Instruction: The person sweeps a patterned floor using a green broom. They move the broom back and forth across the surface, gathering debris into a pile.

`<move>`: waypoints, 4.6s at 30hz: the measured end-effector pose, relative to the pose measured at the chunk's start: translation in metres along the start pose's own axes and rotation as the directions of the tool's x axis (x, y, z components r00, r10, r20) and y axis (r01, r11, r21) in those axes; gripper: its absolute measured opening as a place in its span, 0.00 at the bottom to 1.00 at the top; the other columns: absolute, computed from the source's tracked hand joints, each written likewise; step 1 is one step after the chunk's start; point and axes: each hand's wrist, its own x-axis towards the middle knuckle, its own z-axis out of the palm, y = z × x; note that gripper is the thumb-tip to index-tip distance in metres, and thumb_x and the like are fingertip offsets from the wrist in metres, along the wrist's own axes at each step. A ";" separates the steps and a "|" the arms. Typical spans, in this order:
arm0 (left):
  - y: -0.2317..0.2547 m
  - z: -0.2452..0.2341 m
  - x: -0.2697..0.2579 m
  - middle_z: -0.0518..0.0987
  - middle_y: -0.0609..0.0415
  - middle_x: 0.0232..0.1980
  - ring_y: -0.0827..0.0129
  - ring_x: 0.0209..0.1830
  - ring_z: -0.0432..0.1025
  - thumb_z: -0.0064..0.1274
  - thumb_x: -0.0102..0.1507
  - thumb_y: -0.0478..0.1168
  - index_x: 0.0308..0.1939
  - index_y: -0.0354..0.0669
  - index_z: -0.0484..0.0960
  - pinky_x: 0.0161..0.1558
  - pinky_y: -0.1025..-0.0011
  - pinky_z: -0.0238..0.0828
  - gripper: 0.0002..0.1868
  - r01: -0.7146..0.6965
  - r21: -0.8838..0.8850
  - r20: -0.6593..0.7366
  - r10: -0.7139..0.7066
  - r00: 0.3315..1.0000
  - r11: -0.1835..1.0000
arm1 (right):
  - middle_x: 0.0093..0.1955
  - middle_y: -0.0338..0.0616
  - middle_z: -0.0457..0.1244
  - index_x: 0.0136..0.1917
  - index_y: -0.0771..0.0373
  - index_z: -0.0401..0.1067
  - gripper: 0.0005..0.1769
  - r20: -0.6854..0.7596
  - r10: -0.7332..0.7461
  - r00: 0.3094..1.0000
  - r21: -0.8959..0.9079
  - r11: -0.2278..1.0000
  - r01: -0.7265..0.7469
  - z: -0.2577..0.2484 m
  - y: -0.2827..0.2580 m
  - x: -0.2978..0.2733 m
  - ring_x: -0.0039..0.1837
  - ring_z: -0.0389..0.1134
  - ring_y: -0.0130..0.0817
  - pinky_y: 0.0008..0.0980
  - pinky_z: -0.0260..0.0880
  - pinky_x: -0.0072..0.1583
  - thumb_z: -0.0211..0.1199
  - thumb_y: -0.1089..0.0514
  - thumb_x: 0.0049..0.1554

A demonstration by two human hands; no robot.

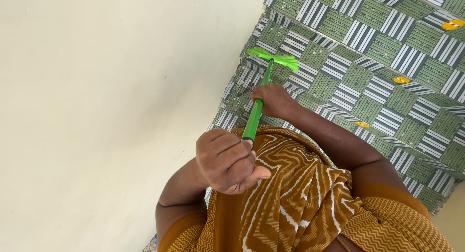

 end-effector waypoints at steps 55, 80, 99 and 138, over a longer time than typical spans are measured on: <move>-0.054 0.145 -0.073 0.81 0.56 0.40 0.63 0.36 0.78 0.57 0.69 0.37 0.53 0.50 0.76 0.37 0.65 0.75 0.10 0.431 -0.230 0.178 -0.398 0.900 0.873 | 0.49 0.50 0.69 0.51 0.56 0.77 0.19 -0.251 0.183 0.950 0.061 0.983 -0.173 0.055 0.149 0.041 0.51 0.71 0.53 0.47 0.71 0.54 0.77 0.48 0.51; -0.053 0.106 -0.052 0.79 0.58 0.35 0.66 0.33 0.75 0.61 0.69 0.41 0.58 0.54 0.79 0.34 0.67 0.71 0.14 0.315 0.021 0.351 -0.303 0.886 0.949 | 0.40 0.47 0.70 0.39 0.55 0.78 0.05 -0.230 0.169 0.958 0.007 0.985 -0.172 0.047 0.124 0.027 0.46 0.73 0.50 0.48 0.73 0.50 0.70 0.62 0.48; 0.002 0.082 -0.004 0.75 0.61 0.30 0.71 0.32 0.74 0.66 0.68 0.41 0.66 0.58 0.76 0.35 0.69 0.73 0.23 0.100 -0.392 0.287 0.018 0.958 0.915 | 0.41 0.42 0.70 0.41 0.53 0.78 0.05 0.000 0.289 0.957 -0.070 0.955 -0.289 -0.026 0.053 -0.058 0.48 0.73 0.43 0.44 0.74 0.52 0.71 0.60 0.50; -0.002 0.124 -0.001 0.85 0.56 0.42 0.65 0.39 0.82 0.67 0.64 0.44 0.53 0.53 0.85 0.41 0.69 0.80 0.14 0.509 -0.465 0.580 -0.186 0.793 0.724 | 0.40 0.42 0.71 0.41 0.52 0.79 0.04 -0.066 0.397 0.916 0.040 0.918 -0.395 0.006 0.075 -0.125 0.44 0.74 0.41 0.43 0.74 0.51 0.71 0.56 0.50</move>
